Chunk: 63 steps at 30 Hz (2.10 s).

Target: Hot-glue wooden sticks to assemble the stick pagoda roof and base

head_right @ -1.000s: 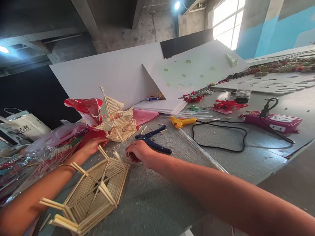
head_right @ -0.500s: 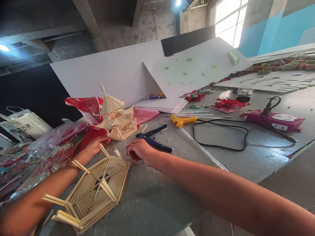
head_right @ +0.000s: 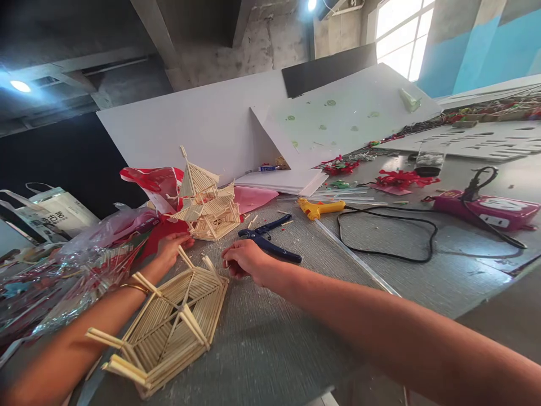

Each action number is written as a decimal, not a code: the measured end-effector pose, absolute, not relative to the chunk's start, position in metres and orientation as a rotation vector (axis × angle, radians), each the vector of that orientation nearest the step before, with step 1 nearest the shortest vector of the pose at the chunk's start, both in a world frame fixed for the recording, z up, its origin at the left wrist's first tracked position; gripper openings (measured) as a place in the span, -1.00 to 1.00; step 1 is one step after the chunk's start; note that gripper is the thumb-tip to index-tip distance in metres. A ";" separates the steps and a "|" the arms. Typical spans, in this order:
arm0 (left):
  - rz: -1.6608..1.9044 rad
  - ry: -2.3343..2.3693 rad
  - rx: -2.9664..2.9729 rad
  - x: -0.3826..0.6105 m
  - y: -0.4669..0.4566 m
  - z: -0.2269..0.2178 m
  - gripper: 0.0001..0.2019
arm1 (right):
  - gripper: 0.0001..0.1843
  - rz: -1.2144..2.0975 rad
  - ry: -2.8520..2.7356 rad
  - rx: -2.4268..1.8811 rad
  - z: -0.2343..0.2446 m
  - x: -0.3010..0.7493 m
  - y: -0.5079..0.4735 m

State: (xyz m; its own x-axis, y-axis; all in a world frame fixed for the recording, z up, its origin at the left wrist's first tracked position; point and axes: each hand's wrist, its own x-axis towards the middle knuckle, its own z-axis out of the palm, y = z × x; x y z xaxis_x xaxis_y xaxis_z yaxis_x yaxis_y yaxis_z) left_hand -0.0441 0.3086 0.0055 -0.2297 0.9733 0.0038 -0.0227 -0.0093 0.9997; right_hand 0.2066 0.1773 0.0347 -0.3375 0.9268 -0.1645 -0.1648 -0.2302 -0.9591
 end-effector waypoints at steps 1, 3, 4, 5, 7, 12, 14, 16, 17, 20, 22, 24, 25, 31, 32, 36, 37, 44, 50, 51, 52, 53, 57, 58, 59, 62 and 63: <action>1.400 1.356 1.083 -0.043 0.309 0.006 -0.81 | -0.90 1.694 -1.183 -1.023 0.035 0.207 0.177; 1.406 1.350 1.088 -0.041 0.308 0.006 -0.82 | -0.90 1.699 -1.186 -1.023 0.036 0.206 0.176; 1.406 1.344 1.089 -0.040 0.308 0.006 -0.82 | -0.90 1.701 -1.189 -1.025 0.037 0.206 0.176; 1.404 1.336 1.089 -0.040 0.308 0.006 -0.81 | -0.89 1.700 -1.193 -1.028 0.038 0.206 0.176; 1.400 1.317 1.085 -0.039 0.307 0.006 -0.81 | -0.89 1.701 -1.199 -1.026 0.038 0.207 0.176; 1.412 1.261 1.068 -0.039 0.306 0.006 -0.81 | -0.89 1.718 -1.194 -1.012 0.037 0.207 0.176; 1.419 1.243 1.063 -0.039 0.305 0.006 -0.81 | -0.88 1.720 -1.189 -1.009 0.037 0.206 0.176; 1.420 1.232 1.063 -0.039 0.305 0.005 -0.81 | -0.88 1.720 -1.191 -1.000 0.037 0.206 0.176; 1.421 1.228 1.065 -0.039 0.304 0.005 -0.81 | -0.88 1.716 -1.195 -0.998 0.037 0.206 0.176; 1.421 1.220 1.075 -0.039 0.303 0.005 -0.82 | -0.89 1.709 -1.203 -1.008 0.038 0.205 0.176; 1.415 1.218 1.080 -0.039 0.302 0.006 -0.81 | -0.90 1.707 -1.202 -1.020 0.039 0.206 0.175; 1.406 1.218 1.085 -0.038 0.301 0.007 -0.81 | -0.90 1.706 -1.197 -1.023 0.039 0.206 0.174; 1.403 1.219 1.088 -0.037 0.300 0.007 -0.81 | -0.89 1.708 -1.195 -1.019 0.039 0.206 0.174; 1.403 1.245 1.105 -0.036 0.302 0.007 -0.81 | -0.89 1.718 -1.200 -1.006 0.037 0.206 0.176; 1.408 1.255 1.109 -0.037 0.302 0.006 -0.81 | -0.89 1.716 -1.198 -1.010 0.037 0.206 0.176; 1.439 1.301 1.141 -0.041 0.305 0.001 -0.82 | -0.88 1.718 -1.192 -1.013 0.039 0.206 0.174; 1.446 1.309 1.151 -0.042 0.305 -0.001 -0.82 | -0.87 1.718 -1.193 -1.017 0.040 0.206 0.174; 1.493 1.356 1.181 -0.045 0.308 -0.005 -0.84 | -0.85 1.722 -1.199 -1.010 0.041 0.205 0.171; 1.496 1.337 1.131 -0.046 0.309 -0.004 -0.83 | -0.87 1.731 -1.201 -1.005 0.037 0.205 0.174; 1.497 1.327 1.120 -0.046 0.309 -0.003 -0.83 | -0.86 1.731 -1.203 -1.002 0.037 0.205 0.174; 1.497 1.315 1.111 -0.046 0.309 -0.003 -0.83 | -0.86 1.731 -1.205 -0.999 0.037 0.205 0.174; 1.494 1.300 1.103 -0.046 0.309 -0.002 -0.83 | -0.86 1.730 -1.208 -0.999 0.037 0.205 0.173; 1.469 1.245 1.084 -0.046 0.307 0.001 -0.83 | -0.85 1.739 -1.211 -1.020 0.039 0.205 0.171; 1.464 1.237 1.078 -0.046 0.307 0.001 -0.83 | -0.85 1.744 -1.206 -1.024 0.039 0.204 0.171; 1.457 1.230 1.073 -0.046 0.307 0.002 -0.83 | -0.85 1.746 -1.202 -1.028 0.040 0.204 0.171; 1.429 1.214 1.058 -0.046 0.306 0.003 -0.83 | -0.85 1.745 -1.205 -1.041 0.039 0.204 0.171; 1.419 1.210 1.053 -0.046 0.305 0.004 -0.83 | -0.85 1.742 -1.210 -1.049 0.039 0.204 0.171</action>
State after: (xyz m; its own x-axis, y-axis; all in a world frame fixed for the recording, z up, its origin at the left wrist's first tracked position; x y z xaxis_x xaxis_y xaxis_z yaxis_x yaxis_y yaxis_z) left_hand -0.0463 0.3055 0.0037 -0.1677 0.9855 0.0265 -0.1295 -0.0486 0.9904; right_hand 0.2042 0.1712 0.0389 -0.3774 0.9039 -0.2014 -0.1265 -0.2658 -0.9557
